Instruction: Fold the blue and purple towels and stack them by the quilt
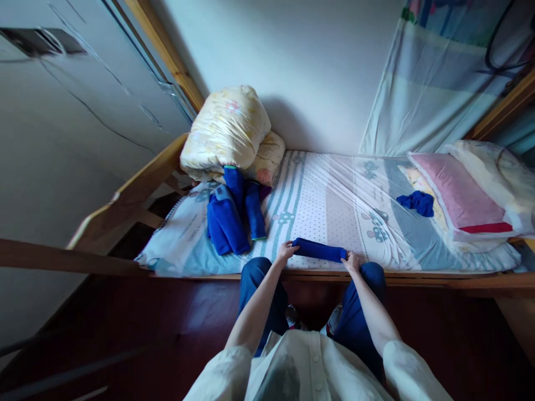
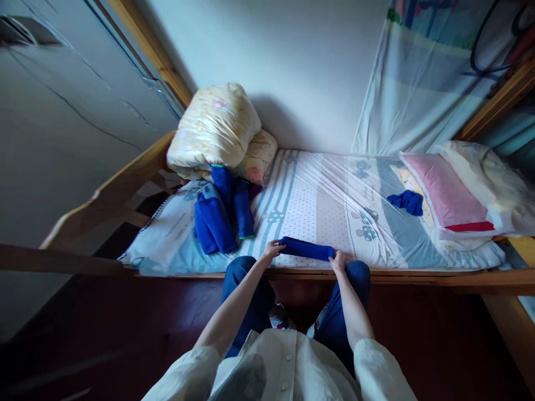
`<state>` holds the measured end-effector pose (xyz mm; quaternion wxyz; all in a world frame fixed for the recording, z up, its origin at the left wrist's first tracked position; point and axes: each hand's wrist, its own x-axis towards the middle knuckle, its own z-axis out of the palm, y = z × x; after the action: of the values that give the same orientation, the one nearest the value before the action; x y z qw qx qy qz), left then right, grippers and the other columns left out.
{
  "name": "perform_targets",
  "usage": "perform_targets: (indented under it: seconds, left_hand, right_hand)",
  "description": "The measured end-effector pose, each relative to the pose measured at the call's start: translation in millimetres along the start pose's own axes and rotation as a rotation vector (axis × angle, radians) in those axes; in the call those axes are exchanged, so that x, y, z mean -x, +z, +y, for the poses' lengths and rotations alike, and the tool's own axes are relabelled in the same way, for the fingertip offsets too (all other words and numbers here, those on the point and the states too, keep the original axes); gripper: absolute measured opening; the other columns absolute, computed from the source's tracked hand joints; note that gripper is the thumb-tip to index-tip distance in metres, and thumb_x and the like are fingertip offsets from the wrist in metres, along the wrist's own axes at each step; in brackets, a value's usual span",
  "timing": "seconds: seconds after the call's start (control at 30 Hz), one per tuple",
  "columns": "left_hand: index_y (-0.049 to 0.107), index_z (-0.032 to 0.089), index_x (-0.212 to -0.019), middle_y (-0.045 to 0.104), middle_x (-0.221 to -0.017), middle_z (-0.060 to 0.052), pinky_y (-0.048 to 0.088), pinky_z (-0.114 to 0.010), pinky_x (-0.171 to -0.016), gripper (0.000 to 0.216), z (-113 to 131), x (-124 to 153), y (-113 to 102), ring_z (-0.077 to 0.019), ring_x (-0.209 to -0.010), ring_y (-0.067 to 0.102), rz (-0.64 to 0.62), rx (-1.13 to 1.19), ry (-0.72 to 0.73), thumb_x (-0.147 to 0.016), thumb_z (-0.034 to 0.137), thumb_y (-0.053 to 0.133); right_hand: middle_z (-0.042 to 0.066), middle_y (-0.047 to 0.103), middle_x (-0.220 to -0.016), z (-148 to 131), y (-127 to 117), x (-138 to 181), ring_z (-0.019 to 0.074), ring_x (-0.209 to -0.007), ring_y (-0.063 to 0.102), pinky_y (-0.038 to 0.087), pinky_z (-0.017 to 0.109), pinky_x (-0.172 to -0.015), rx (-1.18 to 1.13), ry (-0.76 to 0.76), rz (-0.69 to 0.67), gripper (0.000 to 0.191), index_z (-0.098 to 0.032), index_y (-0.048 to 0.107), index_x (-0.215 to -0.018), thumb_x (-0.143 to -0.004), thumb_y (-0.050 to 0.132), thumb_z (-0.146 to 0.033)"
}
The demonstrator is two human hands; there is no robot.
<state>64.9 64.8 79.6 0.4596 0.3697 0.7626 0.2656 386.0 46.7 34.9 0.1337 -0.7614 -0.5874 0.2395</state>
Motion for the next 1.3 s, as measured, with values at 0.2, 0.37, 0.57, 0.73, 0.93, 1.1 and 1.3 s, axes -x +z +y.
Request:
perform_targets:
  seconds: [0.2,0.37,0.57,0.73,0.93,1.1,1.3]
  left_hand:
    - [0.072,0.018,-0.099,0.075,-0.102,-0.005,0.057,-0.030,-0.078,0.031,54,23,-6,-0.0212,-0.088,0.070,-0.029,-0.065,0.326,-0.068,0.022,0.074]
    - [0.075,0.018,-0.098,0.075,-0.103,-0.008,0.055,-0.036,-0.092,0.029,102,60,-7,-0.0254,-0.099,0.068,-0.024,-0.144,0.678,-0.069,0.019,0.074]
    - [0.076,0.020,-0.104,0.073,-0.106,-0.009,0.054,-0.035,-0.093,0.030,133,92,-29,-0.0248,-0.099,0.068,0.005,-0.136,0.816,-0.074,0.019,0.073]
    - [0.069,0.022,-0.122,0.070,-0.117,-0.008,0.056,-0.036,-0.095,0.044,132,90,-74,-0.0251,-0.110,0.065,0.049,0.004,0.830,-0.078,0.023,0.073]
    - [0.041,0.023,-0.147,0.055,-0.145,-0.015,0.052,-0.035,-0.103,0.072,72,60,-125,-0.0242,-0.133,0.054,0.182,0.362,0.741,-0.082,0.028,0.072]
    - [0.051,0.020,-0.137,0.061,-0.139,-0.015,0.047,-0.042,-0.108,0.074,-2,31,-132,-0.0285,-0.131,0.056,0.247,0.266,0.489,-0.068,0.020,0.079]
    - [0.061,0.013,-0.122,0.075,-0.101,-0.010,0.056,-0.041,-0.089,0.063,-37,7,-120,-0.0329,-0.104,0.069,0.337,0.228,0.254,-0.063,0.024,0.080]
  right_hand:
    - [0.018,0.060,-0.138,-49,-40,9,0.0375,-0.133,0.054,0.048,0.049,-0.104,-0.016,-0.210,0.024,0.069,-0.020,0.057,-0.134,-0.070,0.081,-0.035]
    - [0.012,0.057,-0.145,-121,-66,10,0.0324,-0.135,0.052,0.045,0.044,-0.109,-0.124,-0.527,-0.023,0.088,-0.026,0.053,-0.140,-0.060,0.088,-0.034]
    - [0.007,0.076,-0.106,-192,-66,20,0.0253,-0.096,0.071,0.055,0.031,-0.082,-0.422,-0.466,-0.008,0.058,-0.019,0.062,-0.120,-0.065,0.078,-0.029]
    - [0.008,0.076,-0.087,-246,-55,19,0.0259,-0.081,0.071,0.056,0.032,-0.073,-0.530,-0.457,0.056,0.037,-0.016,0.068,-0.092,-0.062,0.079,-0.034]
    - [0.010,0.078,-0.093,-318,-38,31,0.0298,-0.089,0.073,0.059,0.040,-0.084,-0.589,-0.438,-0.013,0.040,-0.016,0.070,-0.090,-0.060,0.085,-0.038]
    - [0.010,0.078,-0.092,-364,-13,46,0.0262,-0.089,0.073,0.059,0.038,-0.085,-0.590,-0.488,-0.075,0.040,-0.017,0.070,-0.086,-0.060,0.086,-0.043]
    - [0.008,0.077,-0.091,-406,26,62,0.0271,-0.089,0.073,0.060,0.039,-0.086,-0.626,-0.541,-0.180,0.042,-0.018,0.069,-0.082,-0.059,0.086,-0.049]
